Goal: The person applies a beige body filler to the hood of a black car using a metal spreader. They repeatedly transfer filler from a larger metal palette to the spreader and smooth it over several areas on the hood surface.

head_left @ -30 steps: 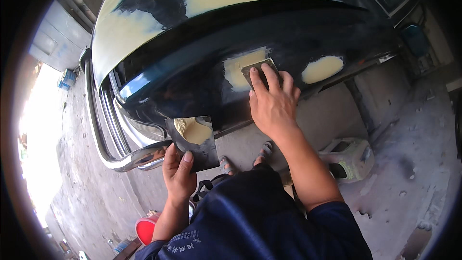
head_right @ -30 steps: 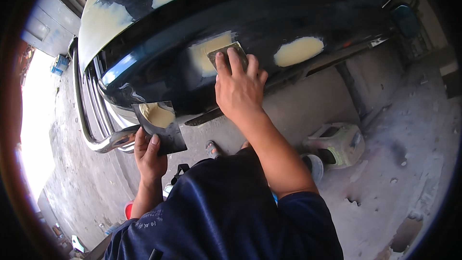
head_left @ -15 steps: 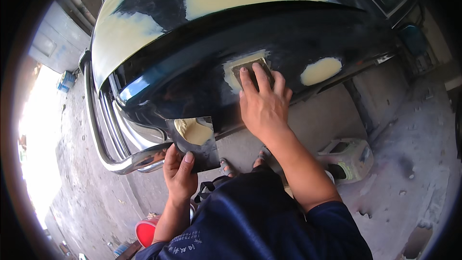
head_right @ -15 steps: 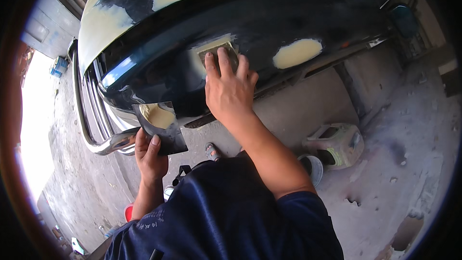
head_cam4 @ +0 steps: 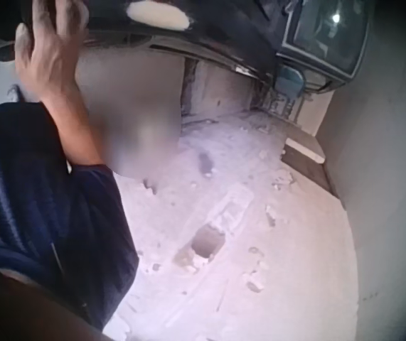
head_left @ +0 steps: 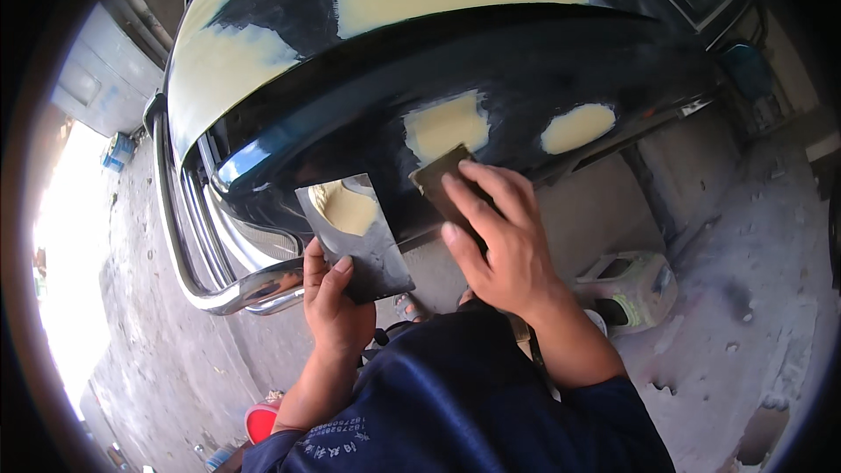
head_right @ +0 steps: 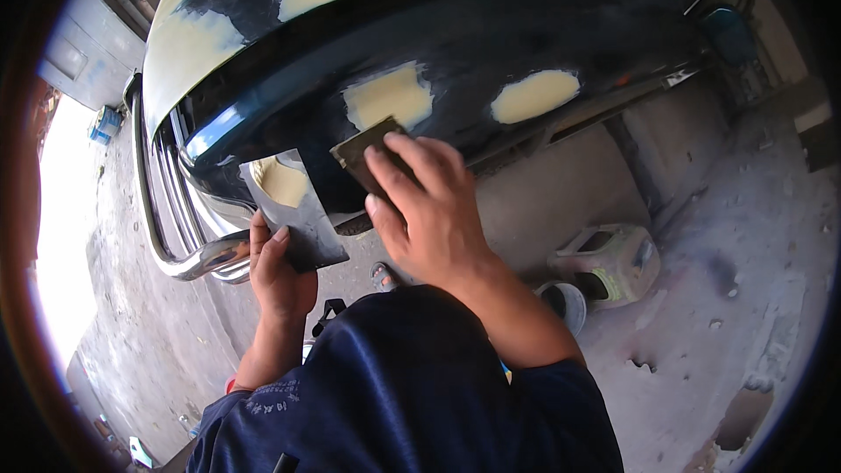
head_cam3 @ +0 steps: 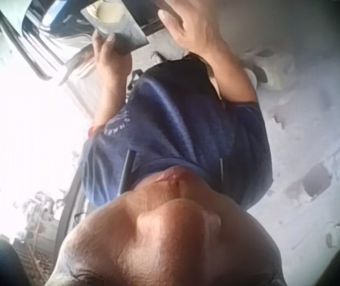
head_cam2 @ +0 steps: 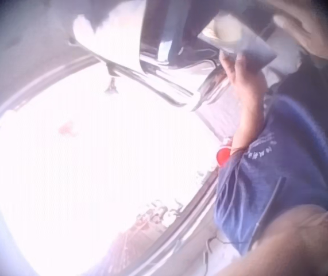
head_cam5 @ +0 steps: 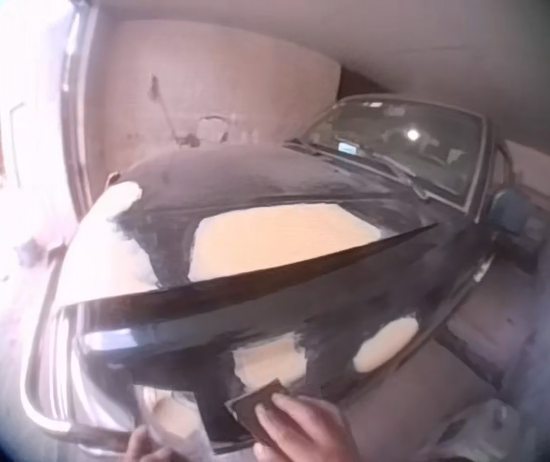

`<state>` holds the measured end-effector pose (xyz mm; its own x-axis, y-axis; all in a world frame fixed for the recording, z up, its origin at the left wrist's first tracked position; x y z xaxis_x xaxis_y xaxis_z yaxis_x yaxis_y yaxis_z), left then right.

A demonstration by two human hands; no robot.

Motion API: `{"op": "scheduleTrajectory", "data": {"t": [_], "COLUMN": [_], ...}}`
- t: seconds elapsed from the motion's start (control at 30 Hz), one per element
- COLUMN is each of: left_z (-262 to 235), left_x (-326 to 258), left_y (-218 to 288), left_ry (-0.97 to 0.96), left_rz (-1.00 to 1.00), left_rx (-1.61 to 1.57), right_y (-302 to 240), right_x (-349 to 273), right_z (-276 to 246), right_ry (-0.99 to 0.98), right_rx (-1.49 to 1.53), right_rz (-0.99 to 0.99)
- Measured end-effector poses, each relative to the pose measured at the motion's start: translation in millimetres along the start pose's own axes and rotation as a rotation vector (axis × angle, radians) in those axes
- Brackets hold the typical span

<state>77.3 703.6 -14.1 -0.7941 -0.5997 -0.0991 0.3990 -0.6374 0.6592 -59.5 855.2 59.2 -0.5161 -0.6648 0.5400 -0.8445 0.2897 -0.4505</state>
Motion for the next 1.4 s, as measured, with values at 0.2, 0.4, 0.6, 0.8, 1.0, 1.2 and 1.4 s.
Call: {"op": "scheduleTrajectory", "data": {"t": [0.2,0.4,0.6,0.8,1.0,1.2,1.4], "left_z": [33,19,12,3,-1,-3,-4], "left_x": [3,12,12,5,6,3,3], "left_y": [-3,15,16,12,13,11,9], "left_ry": [-0.015,-0.037,-0.015,0.028,0.002,-0.019,-0.026], "left_rz": [0.040,0.210,0.150,0.142,0.152,0.135,0.118], "left_rx": [0.002,0.070,0.018,0.056,0.019,0.026,0.040], "right_y": [-6,28,36,21,21,47,44], "right_x": [-26,-13,32,21,4,27,19], "right_z": [15,16,36,60,45,22,42], "right_ry": [-0.089,-0.140,-0.047,-0.188,-0.280,-0.027,-0.181], "right_rx": [0.634,0.011,-0.442,-0.419,-0.396,-0.451,-0.459], "right_rz": [-0.178,-0.022,0.163,0.210,0.225,0.210,0.242]}}
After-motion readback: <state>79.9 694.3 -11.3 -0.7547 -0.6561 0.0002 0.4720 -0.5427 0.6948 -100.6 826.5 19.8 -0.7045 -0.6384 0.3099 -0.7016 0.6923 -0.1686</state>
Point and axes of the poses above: each hand's wrist, its own x-axis towards the middle knuckle, its own z-axis out of the palm, y = z × x, the point moved 2 cm from there along x, towards the middle knuckle, and after that the axes turned 3 degrees about x, right-handed, at the moved point
